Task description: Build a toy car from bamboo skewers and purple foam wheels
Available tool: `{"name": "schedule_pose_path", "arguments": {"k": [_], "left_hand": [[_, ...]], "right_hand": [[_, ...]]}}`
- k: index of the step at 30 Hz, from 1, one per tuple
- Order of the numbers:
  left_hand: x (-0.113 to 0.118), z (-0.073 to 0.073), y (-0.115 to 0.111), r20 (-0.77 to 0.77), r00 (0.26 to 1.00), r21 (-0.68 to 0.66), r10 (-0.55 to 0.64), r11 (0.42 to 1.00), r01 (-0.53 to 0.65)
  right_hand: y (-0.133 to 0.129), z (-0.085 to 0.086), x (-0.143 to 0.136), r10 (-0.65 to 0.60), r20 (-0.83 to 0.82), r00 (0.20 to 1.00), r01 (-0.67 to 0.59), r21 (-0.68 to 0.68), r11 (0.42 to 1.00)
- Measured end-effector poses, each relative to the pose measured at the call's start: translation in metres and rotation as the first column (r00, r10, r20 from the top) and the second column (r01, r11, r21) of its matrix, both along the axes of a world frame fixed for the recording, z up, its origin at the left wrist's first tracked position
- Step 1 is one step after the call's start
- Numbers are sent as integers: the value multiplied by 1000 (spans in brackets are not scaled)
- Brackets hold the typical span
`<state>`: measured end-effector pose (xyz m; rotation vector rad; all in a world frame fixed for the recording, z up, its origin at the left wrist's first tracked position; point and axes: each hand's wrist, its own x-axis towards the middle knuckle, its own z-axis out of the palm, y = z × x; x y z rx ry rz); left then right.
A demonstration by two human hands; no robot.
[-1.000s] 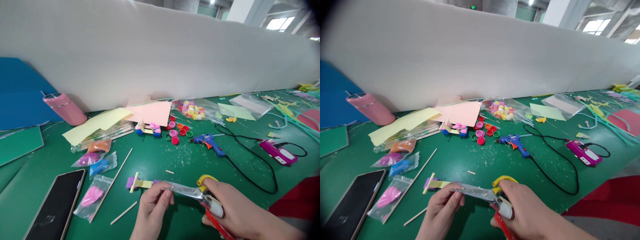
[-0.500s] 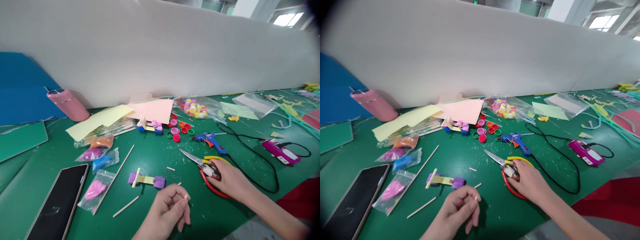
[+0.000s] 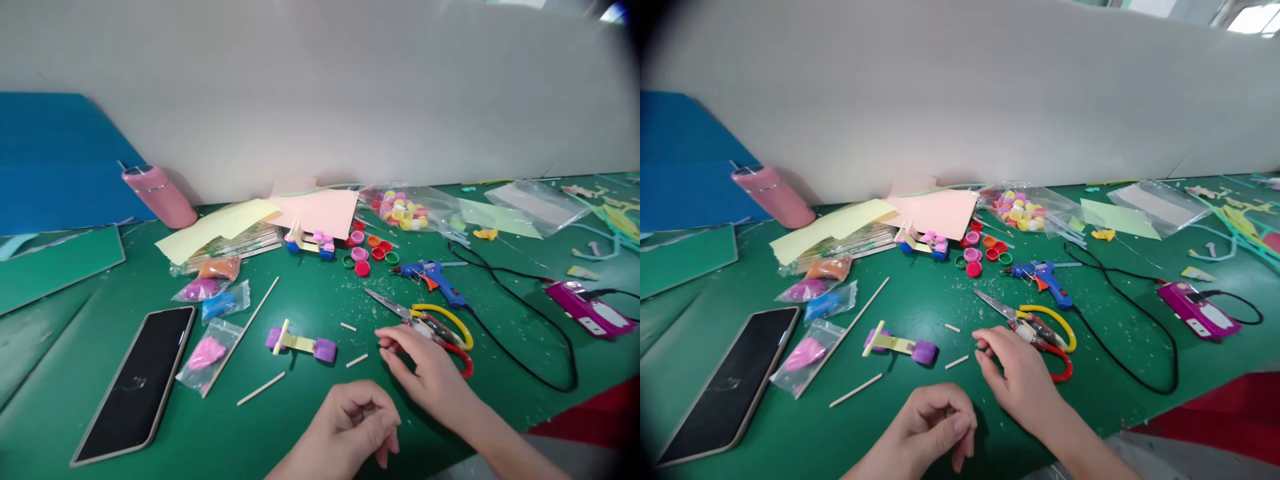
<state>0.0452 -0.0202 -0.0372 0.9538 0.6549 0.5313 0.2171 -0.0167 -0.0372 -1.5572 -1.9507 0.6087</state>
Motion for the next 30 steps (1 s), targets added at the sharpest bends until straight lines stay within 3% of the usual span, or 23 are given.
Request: {"name": "schedule_pose_path", "arguments": {"k": [4,9,14,19,25,27,30], "left_hand": [[-16,4,-3,-61,970,198,234,955,-218],[-38,4,-3,-219,882,78,418,908,-412],[-47,6,-1,-263,810,20,524,842,-539],[-41,9,1,-249,786,-71,566,799,-597],[-33,9,1,-210,810,-189,547,790,-583],[-29,9,1,-204,816,-209,541,790,-576],[-22,11,3,-173,844,-242,507,809,-536]], "right_hand": [[8,-7,-15,22,-47,999,-24,-35,999],[11,-4,-20,153,53,987,-145,-138,980],[14,1,-24,237,228,944,-205,-157,966],[13,-6,-29,273,381,884,-230,-154,961],[11,-8,-27,272,371,888,-228,-160,961],[11,-2,-24,250,283,926,-210,-164,964],[11,7,-21,154,-20,988,-155,-179,972]]}}
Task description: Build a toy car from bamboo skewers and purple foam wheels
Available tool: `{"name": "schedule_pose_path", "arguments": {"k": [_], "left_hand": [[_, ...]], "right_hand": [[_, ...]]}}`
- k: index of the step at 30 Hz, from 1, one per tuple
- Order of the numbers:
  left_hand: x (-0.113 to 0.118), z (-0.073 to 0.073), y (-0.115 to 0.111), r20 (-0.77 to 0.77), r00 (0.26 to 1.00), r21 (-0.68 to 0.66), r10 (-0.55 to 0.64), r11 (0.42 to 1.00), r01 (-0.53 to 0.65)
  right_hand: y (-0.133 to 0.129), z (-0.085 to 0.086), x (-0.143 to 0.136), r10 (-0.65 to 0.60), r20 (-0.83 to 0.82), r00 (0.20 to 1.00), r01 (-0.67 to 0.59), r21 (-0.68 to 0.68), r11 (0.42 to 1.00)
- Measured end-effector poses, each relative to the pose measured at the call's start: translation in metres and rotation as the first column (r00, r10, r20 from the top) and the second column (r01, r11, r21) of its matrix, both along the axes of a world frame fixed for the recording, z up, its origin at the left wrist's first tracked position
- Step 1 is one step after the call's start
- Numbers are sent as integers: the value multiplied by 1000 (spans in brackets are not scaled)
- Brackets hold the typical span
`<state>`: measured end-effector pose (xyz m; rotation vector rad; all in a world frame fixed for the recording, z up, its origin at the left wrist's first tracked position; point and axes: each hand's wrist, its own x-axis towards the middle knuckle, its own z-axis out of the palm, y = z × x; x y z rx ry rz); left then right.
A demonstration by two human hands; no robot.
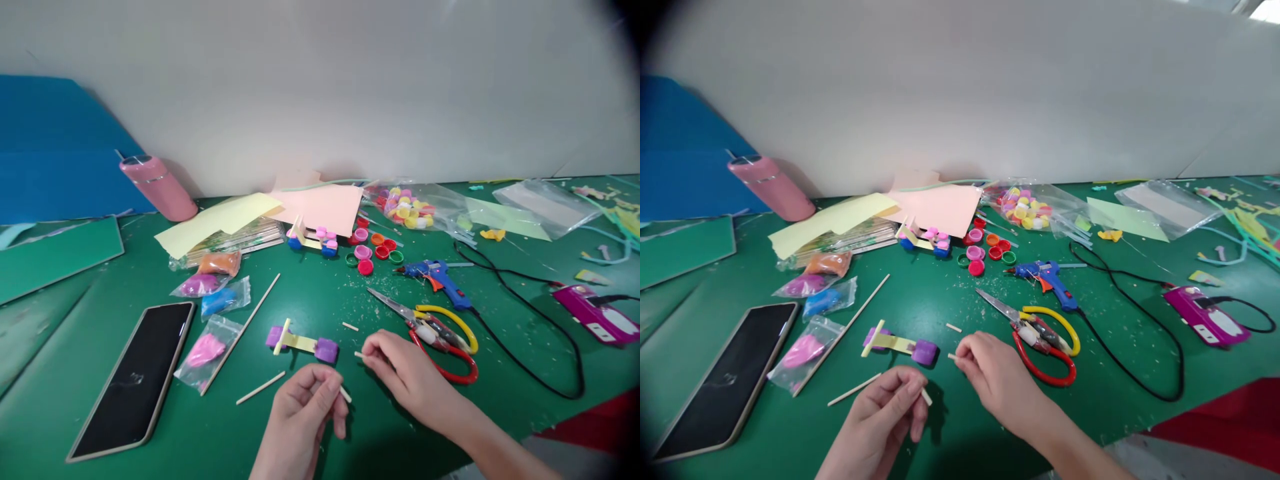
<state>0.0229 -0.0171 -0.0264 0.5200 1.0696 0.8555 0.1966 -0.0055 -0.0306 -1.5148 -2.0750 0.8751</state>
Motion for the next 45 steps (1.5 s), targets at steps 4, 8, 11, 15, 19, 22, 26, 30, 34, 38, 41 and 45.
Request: {"name": "schedule_pose_path", "arguments": {"k": [4,8,11,15,19,22,26,30,34,38,41,45], "left_hand": [[7,2,2,34,997,-5,-62,998,63],[8,4,-2,-113,994,112,-3,994,16],[9,6,-6,-334,924,367,185,929,-54],[13,7,-5,-493,799,606,345,795,31],[16,8,3,-455,862,543,225,837,69],[17,10,11,-326,938,462,119,885,48],[20,12,19,-177,979,422,103,907,-19],[24,11,23,-98,972,443,215,884,-151],[27,7,25,-81,956,471,282,856,-212],[27,3,25,-48,958,460,284,858,-231],[27,1,25,-38,963,454,267,863,-221],[26,0,27,-2,968,407,250,885,-227]], "right_hand": [[2,4,1,-103,-224,969,95,-44,994],[3,2,3,-124,-211,969,110,-78,991],[-2,3,4,-73,-214,974,46,-130,990],[-9,11,0,17,-286,958,-69,-172,983],[-7,19,-6,-53,-377,925,10,-115,993],[1,22,-9,-72,-410,909,56,-50,997],[10,20,-12,-127,-507,853,140,-12,990],[17,15,-22,-221,-694,685,184,-129,974],[21,11,-32,-181,-790,586,111,-143,983],[20,6,-31,-231,-780,582,150,-177,973],[21,3,-30,-282,-787,549,145,-243,959],[25,2,-33,-220,-877,428,-33,-258,966]]}}
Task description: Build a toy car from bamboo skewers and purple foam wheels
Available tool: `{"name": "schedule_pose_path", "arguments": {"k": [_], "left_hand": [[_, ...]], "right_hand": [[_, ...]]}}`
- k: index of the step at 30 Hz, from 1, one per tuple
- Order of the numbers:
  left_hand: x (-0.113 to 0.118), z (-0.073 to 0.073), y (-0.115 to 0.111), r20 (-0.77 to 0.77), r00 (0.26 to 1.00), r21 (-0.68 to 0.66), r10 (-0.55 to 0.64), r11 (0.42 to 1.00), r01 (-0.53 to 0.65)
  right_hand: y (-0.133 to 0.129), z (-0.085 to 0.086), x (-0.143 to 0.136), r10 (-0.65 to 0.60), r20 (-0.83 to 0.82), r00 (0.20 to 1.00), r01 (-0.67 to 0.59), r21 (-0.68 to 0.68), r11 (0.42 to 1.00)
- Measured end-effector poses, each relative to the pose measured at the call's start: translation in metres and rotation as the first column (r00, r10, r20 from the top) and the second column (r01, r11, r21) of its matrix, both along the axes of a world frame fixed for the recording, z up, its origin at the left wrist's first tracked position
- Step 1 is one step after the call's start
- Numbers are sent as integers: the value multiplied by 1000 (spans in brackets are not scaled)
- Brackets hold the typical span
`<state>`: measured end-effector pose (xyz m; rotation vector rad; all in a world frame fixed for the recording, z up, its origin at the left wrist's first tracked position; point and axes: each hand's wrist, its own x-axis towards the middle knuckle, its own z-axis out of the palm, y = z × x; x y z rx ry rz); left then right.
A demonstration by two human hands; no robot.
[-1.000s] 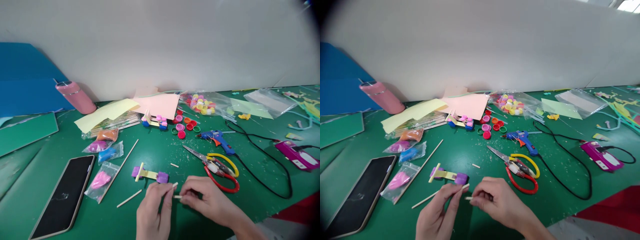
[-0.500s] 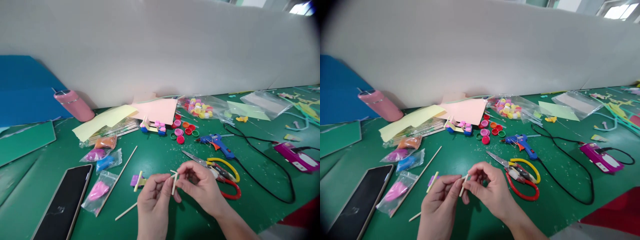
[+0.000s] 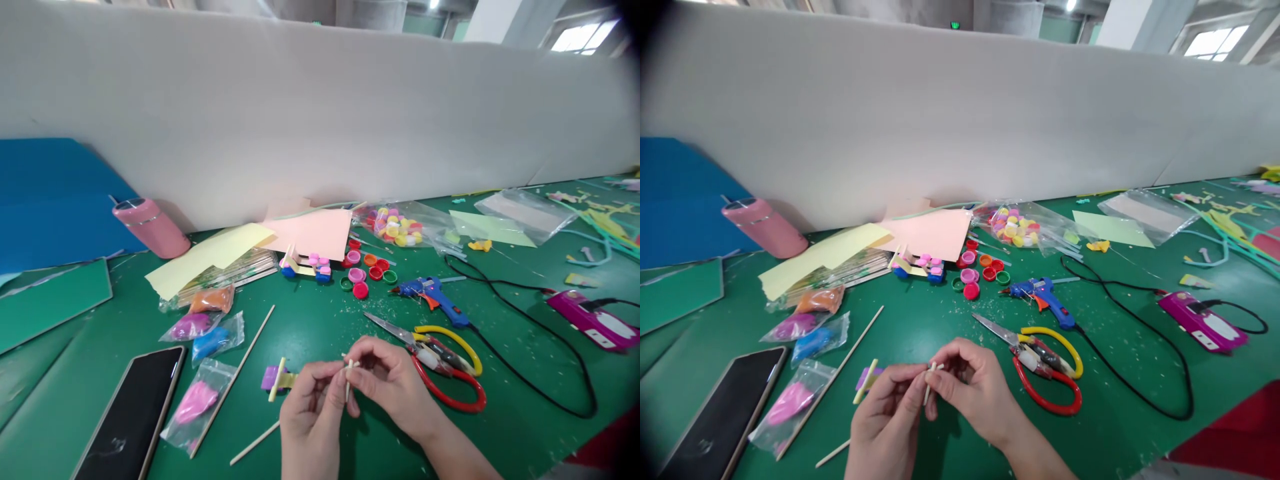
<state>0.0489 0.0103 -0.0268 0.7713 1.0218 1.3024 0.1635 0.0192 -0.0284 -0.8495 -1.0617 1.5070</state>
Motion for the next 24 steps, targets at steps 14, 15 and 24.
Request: {"name": "schedule_pose_path", "arguments": {"k": [14,15,24], "left_hand": [[1,1,-3,-207,976,35,-63,997,71],[1,1,-3,-213,974,33,-75,996,84],[-2,-14,2,62,949,-153,-310,936,316]], "right_hand": [[1,-4,4,-91,85,992,96,-50,994],[2,-4,4,-91,98,991,97,-55,994],[5,-3,5,-145,232,962,167,-78,983]]}}
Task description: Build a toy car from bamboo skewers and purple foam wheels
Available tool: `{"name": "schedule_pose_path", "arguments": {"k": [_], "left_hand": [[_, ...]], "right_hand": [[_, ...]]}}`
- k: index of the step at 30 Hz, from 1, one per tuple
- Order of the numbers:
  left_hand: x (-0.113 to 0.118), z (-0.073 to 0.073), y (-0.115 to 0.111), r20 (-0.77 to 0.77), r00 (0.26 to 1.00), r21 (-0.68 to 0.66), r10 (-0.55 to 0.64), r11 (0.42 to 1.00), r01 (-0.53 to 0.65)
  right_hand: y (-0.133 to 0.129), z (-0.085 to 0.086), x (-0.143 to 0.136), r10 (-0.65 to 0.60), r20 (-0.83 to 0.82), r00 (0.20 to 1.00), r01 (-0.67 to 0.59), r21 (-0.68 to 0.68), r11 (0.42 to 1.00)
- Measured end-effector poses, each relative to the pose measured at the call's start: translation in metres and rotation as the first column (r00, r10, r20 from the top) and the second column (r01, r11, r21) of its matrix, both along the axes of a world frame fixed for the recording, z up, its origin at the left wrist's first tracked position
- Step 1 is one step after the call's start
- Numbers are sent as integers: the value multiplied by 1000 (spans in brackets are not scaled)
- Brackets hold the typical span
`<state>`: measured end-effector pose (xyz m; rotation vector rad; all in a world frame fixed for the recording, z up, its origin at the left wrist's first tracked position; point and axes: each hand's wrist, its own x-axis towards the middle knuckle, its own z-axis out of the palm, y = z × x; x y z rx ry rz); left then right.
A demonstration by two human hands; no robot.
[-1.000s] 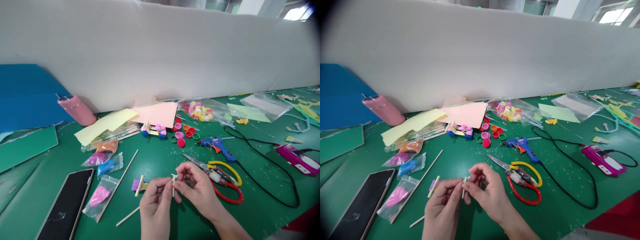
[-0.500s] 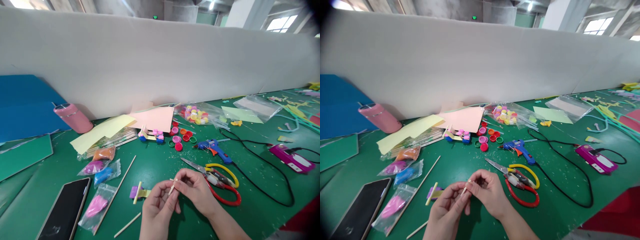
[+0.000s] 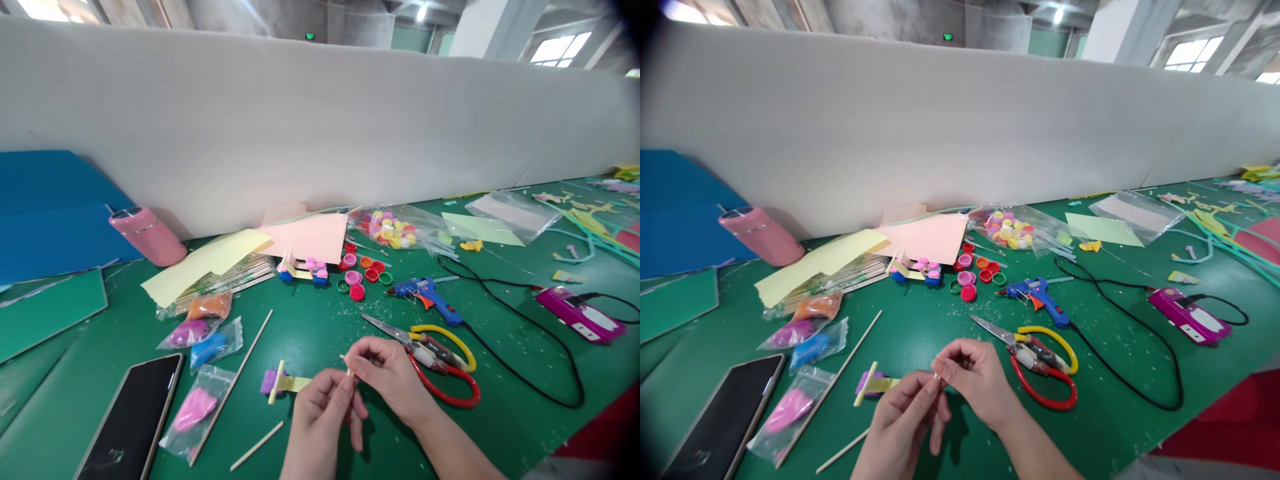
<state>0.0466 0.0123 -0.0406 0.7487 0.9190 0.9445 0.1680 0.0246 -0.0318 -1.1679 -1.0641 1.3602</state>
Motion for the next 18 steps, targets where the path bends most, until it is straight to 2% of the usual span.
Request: {"name": "schedule_pose_path", "arguments": {"k": [4,18], "left_hand": [[0,-4,0,61,997,-66,-48,996,52],[1,2,1,151,988,-140,-27,989,48]], "right_hand": [[0,1,1,-8,-1,1000,8,-20,1000],[3,0,-1,-33,40,999,34,-31,999]]}}
